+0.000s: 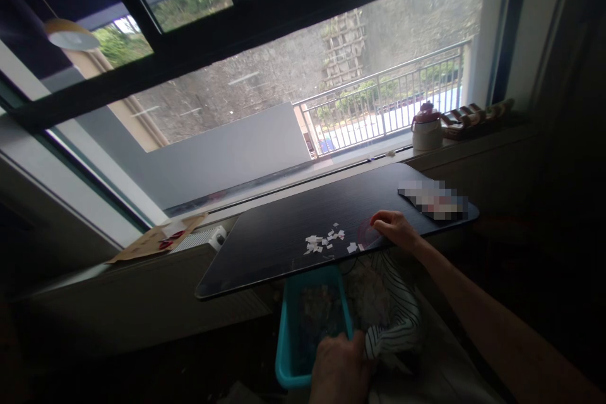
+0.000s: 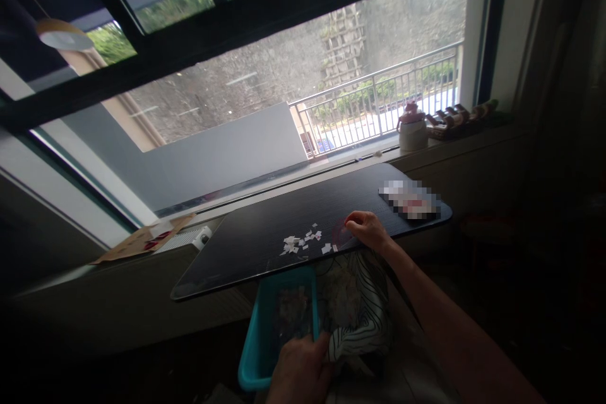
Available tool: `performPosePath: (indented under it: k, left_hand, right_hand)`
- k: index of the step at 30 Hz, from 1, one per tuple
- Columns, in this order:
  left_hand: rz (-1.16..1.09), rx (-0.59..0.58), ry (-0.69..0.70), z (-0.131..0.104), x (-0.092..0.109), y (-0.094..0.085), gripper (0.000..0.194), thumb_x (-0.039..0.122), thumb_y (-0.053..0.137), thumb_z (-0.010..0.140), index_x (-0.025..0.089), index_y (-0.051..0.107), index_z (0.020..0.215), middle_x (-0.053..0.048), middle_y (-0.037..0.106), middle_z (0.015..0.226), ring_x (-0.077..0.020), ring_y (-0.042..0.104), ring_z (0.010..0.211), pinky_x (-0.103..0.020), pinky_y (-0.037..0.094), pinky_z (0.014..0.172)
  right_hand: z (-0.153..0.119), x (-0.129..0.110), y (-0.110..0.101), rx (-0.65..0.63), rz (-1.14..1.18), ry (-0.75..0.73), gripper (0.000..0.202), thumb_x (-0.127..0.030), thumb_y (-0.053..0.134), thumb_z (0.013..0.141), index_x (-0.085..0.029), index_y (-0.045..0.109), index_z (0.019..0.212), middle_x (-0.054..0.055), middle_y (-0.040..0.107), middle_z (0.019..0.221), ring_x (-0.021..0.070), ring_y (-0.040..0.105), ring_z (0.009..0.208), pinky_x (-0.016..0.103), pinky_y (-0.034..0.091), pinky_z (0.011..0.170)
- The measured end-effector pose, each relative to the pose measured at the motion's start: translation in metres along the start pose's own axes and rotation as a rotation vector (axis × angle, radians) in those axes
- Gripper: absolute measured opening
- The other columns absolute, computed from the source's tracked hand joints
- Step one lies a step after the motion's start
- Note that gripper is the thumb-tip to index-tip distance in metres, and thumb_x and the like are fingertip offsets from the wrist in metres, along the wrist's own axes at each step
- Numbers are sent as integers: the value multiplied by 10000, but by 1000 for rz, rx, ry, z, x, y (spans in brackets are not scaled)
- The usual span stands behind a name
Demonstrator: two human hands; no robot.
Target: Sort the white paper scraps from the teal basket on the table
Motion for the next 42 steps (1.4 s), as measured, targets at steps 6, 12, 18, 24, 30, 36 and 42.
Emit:
performPosePath:
  k: [6, 12, 18, 24, 30, 36, 42]
  left_hand:
    - [-5, 9, 7, 1, -1, -1, 230, 263, 455, 795, 225, 596, 974, -68, 655, 874, -251, 608, 792, -320, 414, 669]
    - [10, 16, -5, 1, -2, -1, 224, 253, 444, 797, 225, 597, 959, -68, 657, 873, -255, 607, 801, -329, 410, 683]
    - [1, 1, -5, 2, -1, -1, 224, 258, 452, 794, 223, 600, 958, -67, 656, 880, -254, 606, 804, -327, 411, 685]
    - [-14, 3, -17, 0, -1, -1, 251, 251, 454, 777, 232, 602, 979, -69, 654, 883, -263, 602, 813, -336, 417, 687]
    - [-5, 8, -10, 1, 0, -2, 234, 264, 454, 783, 223, 606, 957, -70, 657, 865, -259, 607, 797, -333, 416, 682]
    - [6, 18, -8, 1, 0, -2, 218, 262, 448, 790, 228, 598, 944, -63, 656, 864, -246, 607, 784, -316, 415, 664]
    - [24, 6, -14, -1, 1, -5, 236, 262, 446, 788, 218, 601, 960, -66, 657, 869, -244, 604, 792, -313, 408, 671]
  right_hand:
    - [-2, -1, 2, -36, 55, -1, 177, -276, 513, 649, -157, 640, 684, -17, 564, 528, 116, 486, 512, 231, 384, 506]
    - [-1, 1, -1, 35, 12, -9, 166, -265, 521, 660, -161, 646, 698, -14, 570, 563, 117, 477, 537, 233, 355, 512]
    - [-3, -4, 1, -45, 30, -20, 151, -234, 512, 659, -156, 642, 662, -19, 558, 525, 105, 456, 503, 226, 349, 491]
    - [-4, -5, 5, -109, 82, -19, 153, -246, 534, 660, -151, 647, 703, -11, 586, 568, 114, 502, 535, 226, 400, 524]
    - [-3, -7, 8, -88, -53, -56, 226, -301, 552, 698, -150, 679, 808, 8, 629, 623, 136, 557, 588, 243, 419, 576]
    - [0, -2, 4, -2, -64, -68, 272, -382, 579, 704, -164, 681, 830, 10, 639, 629, 148, 576, 600, 252, 431, 586]
    - [-3, -7, 7, -82, -26, -68, 230, -312, 559, 705, -151, 682, 815, 18, 661, 660, 143, 589, 611, 242, 441, 587]
Point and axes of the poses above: each hand's wrist, its own z-axis towards the middle knuckle, its own y-axis out of the palm, x = y × z, the point moved 8 cm from there along z, towards the middle knuckle
